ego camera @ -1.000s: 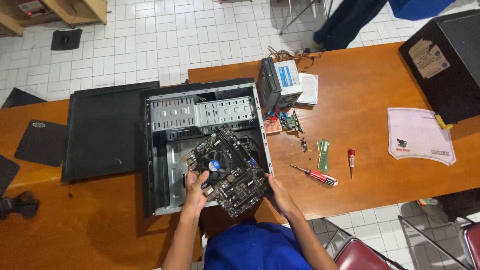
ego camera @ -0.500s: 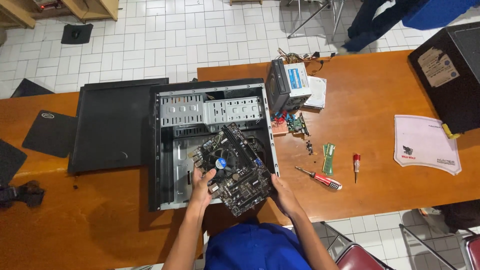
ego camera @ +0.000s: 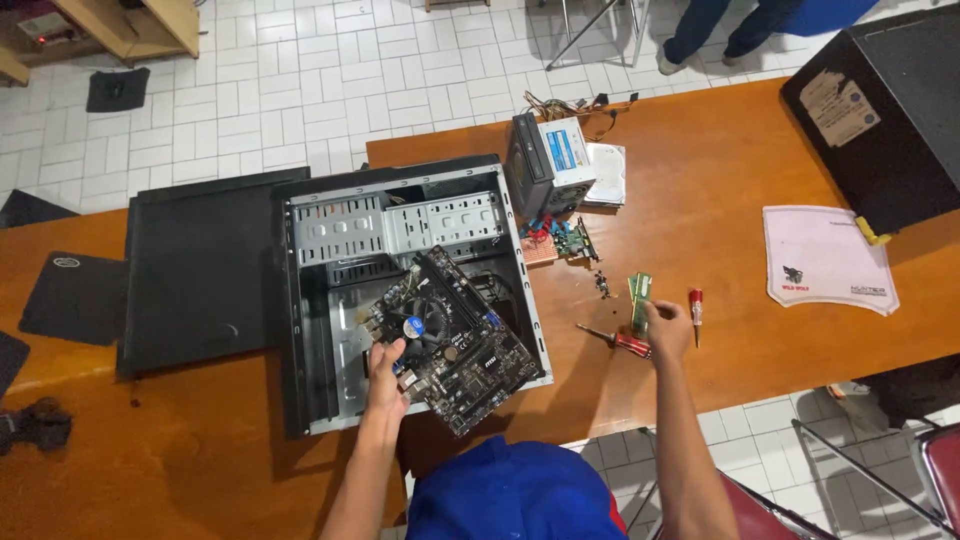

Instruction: The person is installing a motherboard into a computer case, carefully aligning it with the internal components and the back panel.

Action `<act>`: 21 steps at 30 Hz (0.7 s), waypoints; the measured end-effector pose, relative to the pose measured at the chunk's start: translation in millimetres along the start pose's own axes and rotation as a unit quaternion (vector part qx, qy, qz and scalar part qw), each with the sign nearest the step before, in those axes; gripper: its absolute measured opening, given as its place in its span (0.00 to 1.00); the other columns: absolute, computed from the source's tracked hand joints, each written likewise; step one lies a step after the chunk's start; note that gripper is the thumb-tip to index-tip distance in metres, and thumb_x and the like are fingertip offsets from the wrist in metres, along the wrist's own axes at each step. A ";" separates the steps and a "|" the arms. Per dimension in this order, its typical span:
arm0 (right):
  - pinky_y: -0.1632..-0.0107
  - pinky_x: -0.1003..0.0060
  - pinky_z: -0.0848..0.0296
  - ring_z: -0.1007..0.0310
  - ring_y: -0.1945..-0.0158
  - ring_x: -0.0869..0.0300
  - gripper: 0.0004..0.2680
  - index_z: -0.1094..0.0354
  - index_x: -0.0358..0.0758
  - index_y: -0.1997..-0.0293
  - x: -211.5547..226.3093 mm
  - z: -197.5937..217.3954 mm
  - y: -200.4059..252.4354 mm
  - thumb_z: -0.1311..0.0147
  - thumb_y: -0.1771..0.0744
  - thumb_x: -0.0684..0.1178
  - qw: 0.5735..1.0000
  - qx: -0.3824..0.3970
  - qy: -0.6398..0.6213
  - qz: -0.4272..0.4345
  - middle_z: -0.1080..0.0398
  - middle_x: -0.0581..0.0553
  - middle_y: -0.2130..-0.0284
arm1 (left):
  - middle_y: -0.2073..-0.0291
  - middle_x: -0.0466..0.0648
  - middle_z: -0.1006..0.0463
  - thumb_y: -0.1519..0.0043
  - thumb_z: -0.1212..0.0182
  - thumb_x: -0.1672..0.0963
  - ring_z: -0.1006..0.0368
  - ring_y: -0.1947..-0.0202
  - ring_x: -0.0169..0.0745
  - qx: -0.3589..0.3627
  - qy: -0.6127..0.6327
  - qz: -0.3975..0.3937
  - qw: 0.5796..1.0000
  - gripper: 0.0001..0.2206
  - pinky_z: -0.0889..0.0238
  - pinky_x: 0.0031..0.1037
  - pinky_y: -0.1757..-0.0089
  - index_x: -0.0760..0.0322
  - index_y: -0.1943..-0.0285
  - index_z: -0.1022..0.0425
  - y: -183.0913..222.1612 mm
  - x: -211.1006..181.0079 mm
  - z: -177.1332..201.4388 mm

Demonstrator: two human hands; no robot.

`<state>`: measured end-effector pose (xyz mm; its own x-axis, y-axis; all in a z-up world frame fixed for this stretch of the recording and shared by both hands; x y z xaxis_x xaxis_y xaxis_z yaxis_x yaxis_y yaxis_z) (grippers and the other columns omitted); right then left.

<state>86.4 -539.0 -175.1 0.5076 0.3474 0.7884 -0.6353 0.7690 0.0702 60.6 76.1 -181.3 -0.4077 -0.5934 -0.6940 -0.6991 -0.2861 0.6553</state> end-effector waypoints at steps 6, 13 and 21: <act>0.44 0.44 0.29 0.25 0.46 0.38 0.25 0.25 0.36 0.47 -6.7 -12.5 -8.3 0.29 0.41 0.64 0.971 0.118 0.199 -0.054 0.22 0.35 0.58 | 0.39 0.65 0.43 0.47 0.27 0.50 0.32 0.48 0.61 -0.016 -0.013 0.033 0.999 0.47 0.31 0.50 0.53 0.55 0.20 0.55 31.3 -21.4 -26.3; 0.52 0.46 0.25 0.22 0.50 0.40 0.21 0.21 0.48 0.52 -33.7 -40.8 -37.2 0.28 0.44 0.63 0.951 0.118 0.277 -0.065 0.21 0.39 0.62 | 0.36 0.65 0.45 0.49 0.24 0.50 0.32 0.46 0.63 -0.006 0.006 0.043 0.999 0.50 0.29 0.52 0.53 0.53 0.20 0.57 68.8 -45.9 -54.1; 0.63 0.61 0.31 0.32 0.63 0.55 0.14 0.33 0.29 0.46 29.4 -27.6 -31.2 0.35 0.33 0.42 0.985 0.051 -0.162 0.034 0.33 0.41 0.67 | 0.23 0.62 0.76 0.48 0.27 0.46 0.74 0.24 0.71 0.065 -0.063 0.046 0.995 0.57 0.75 0.69 0.36 0.57 0.18 0.71 105.1 -74.4 -79.1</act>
<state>137.2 -538.0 -171.0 0.2606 0.1942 0.9457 -0.7251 0.6861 0.0589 64.0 30.6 -37.1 -0.5382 -0.5119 -0.6696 -0.7216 -0.1305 0.6798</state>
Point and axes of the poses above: each hand's wrist, its own y-axis away from the middle knuckle, its own z-axis out of the back of the hand, x = y × z, the point moved 8 cm from there along -y, towards the middle knuckle
